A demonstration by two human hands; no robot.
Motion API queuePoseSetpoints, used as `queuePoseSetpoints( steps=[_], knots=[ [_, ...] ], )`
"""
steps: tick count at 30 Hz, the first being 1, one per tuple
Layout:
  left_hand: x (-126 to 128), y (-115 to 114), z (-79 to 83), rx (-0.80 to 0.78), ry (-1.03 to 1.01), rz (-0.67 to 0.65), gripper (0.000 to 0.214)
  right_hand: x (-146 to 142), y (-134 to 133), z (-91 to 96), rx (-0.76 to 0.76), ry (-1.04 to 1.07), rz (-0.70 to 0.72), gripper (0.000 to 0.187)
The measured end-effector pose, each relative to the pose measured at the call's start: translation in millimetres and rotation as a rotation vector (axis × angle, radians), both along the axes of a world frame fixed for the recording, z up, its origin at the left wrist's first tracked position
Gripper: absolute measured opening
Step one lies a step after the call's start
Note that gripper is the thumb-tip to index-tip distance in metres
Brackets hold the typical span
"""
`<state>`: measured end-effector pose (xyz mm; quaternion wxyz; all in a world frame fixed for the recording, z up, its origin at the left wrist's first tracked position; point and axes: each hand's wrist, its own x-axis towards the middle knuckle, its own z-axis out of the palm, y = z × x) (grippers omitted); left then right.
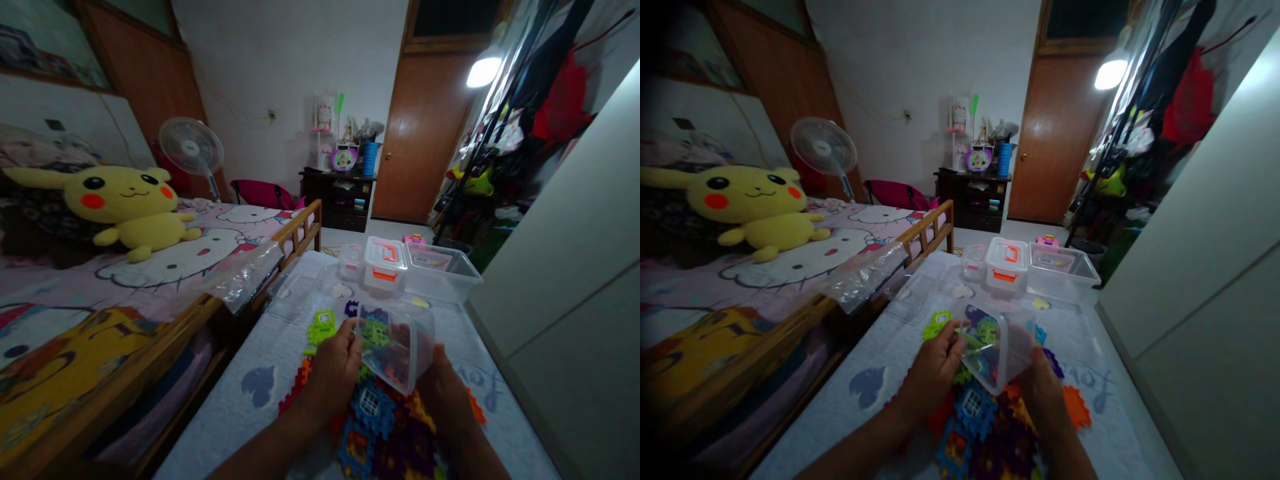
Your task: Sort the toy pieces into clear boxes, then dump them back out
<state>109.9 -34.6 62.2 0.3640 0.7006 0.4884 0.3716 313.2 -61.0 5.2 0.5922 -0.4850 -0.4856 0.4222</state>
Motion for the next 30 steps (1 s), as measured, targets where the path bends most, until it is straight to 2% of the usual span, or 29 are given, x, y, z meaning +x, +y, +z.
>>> queuePoseSetpoints(
  steps=[5, 7, 9, 10, 12, 15, 17, 19, 21, 24, 27, 30],
  knots=[
    [-23.2, 33.9, 6.7, 0.029, -0.092, 0.088, 0.035, 31.6, 5.1, 19.4, -0.025, -0.021, -0.192, 0.044],
    [-33.2, 49.4, 8.5, 0.021, -0.127, 0.129, 0.037, 53.0, 10.4, 20.3, -0.026, -0.186, -0.342, 0.044],
    [-41.6, 64.8, 10.4, 0.02, -0.146, 0.174, 0.038, 73.7, 18.4, 14.8, -0.048, -0.404, -0.428, 0.049],
    [-44.9, 72.5, 11.2, 0.02, -0.153, 0.194, 0.039, 82.2, 23.1, 9.9, -0.063, -0.504, -0.423, 0.05],
    [-49.9, 88.1, 12.1, 0.015, -0.17, 0.228, 0.039, 93.6, 32.3, -3.0, -0.081, -0.666, -0.325, 0.05],
    [-54.4, 111.4, 11.4, 0.003, -0.184, 0.274, 0.037, 95.8, 42.2, -23.2, -0.077, -0.787, -0.166, 0.052],
    [-56.4, 125.4, 10.2, 0.002, -0.18, 0.306, 0.034, 88.6, 46.3, -30.6, -0.059, -0.841, -0.122, 0.054],
    [-57.5, 137.3, 9.2, 0.002, -0.166, 0.329, 0.032, 75.4, 51.3, -28.8, -0.013, -0.899, -0.106, 0.051],
    [-57.3, 147.4, 9.0, 0.003, -0.144, 0.345, 0.029, 56.4, 60.4, -17.4, 0.057, -0.96, -0.076, 0.047],
    [-55.0, 163.1, 9.9, 0.012, -0.09, 0.376, 0.027, 19.8, 84.9, 8.1, 0.103, -1.079, 0.081, 0.047],
    [-54.4, 184.6, 11.9, 0.029, -0.009, 0.419, 0.026, -16.8, 117.5, 24.8, 0.017, -1.223, 0.265, 0.047],
    [-58.0, 211.8, 13.9, 0.052, 0.096, 0.465, 0.026, -41.7, 146.9, 22.5, -0.086, -1.312, 0.382, 0.046]
  ],
)
